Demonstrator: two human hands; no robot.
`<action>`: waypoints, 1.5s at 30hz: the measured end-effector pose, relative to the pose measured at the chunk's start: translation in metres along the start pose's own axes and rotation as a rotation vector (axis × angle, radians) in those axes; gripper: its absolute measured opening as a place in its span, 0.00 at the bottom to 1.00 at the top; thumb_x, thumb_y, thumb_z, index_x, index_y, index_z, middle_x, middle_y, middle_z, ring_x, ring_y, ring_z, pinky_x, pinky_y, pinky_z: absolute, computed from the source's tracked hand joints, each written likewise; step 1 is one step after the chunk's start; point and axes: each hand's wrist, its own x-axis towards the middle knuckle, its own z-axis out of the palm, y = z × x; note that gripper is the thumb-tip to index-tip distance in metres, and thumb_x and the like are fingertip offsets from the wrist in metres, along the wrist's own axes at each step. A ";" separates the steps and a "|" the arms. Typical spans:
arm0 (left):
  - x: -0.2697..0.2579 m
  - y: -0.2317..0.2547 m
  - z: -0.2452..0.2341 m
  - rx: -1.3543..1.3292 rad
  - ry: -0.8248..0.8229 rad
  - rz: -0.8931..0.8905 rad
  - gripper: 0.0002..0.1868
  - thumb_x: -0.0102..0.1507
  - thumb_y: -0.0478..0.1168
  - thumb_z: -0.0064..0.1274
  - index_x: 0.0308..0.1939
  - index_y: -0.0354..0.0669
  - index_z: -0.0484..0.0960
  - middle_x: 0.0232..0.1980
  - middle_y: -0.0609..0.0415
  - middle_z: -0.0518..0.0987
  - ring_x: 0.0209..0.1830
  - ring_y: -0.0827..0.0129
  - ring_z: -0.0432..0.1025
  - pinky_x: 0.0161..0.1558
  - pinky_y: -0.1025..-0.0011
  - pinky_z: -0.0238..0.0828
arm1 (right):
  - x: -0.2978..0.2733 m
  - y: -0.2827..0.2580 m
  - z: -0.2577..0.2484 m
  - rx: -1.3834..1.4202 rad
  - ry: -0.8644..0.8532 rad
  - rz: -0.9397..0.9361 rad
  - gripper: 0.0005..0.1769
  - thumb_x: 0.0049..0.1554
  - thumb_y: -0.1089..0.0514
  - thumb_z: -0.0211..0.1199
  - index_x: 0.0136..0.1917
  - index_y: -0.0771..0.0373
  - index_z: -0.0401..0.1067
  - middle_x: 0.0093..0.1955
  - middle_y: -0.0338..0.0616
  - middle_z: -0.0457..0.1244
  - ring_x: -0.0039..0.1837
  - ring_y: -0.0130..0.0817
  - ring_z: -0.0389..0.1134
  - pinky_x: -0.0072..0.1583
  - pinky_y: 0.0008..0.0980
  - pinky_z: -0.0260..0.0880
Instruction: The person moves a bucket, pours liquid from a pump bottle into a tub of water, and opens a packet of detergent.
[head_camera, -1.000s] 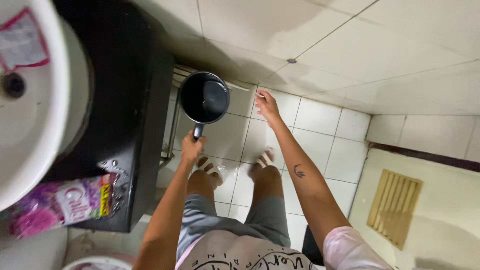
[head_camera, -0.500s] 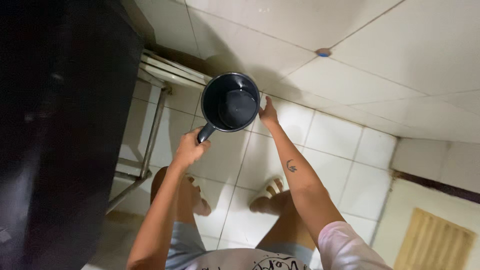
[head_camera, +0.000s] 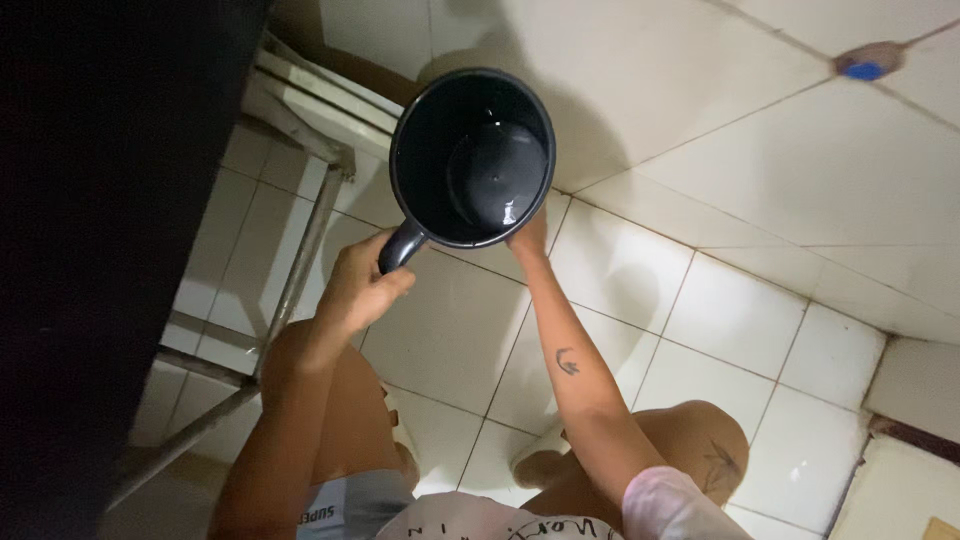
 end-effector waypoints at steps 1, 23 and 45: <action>0.003 -0.003 0.001 -0.005 0.015 0.032 0.26 0.54 0.35 0.54 0.59 0.42 0.81 0.27 0.56 0.73 0.26 0.71 0.69 0.31 0.69 0.66 | 0.002 -0.002 -0.006 -0.136 0.013 -0.074 0.26 0.59 0.51 0.65 0.69 0.58 0.70 0.68 0.51 0.67 0.70 0.51 0.64 0.76 0.53 0.51; 0.005 -0.063 -0.008 -0.042 0.112 0.174 0.26 0.53 0.36 0.52 0.56 0.35 0.80 0.24 0.57 0.72 0.20 0.75 0.65 0.24 0.73 0.61 | 0.042 -0.060 0.158 0.469 -0.219 -0.253 0.27 0.57 0.54 0.64 0.68 0.64 0.67 0.65 0.51 0.66 0.65 0.45 0.66 0.66 0.41 0.66; 0.028 -0.049 0.026 0.181 0.145 0.177 0.25 0.54 0.38 0.57 0.56 0.37 0.80 0.37 0.43 0.80 0.31 0.57 0.75 0.36 0.60 0.71 | 0.074 0.051 0.057 0.443 -0.282 -0.107 0.31 0.53 0.54 0.67 0.68 0.64 0.67 0.62 0.50 0.67 0.60 0.42 0.68 0.60 0.40 0.70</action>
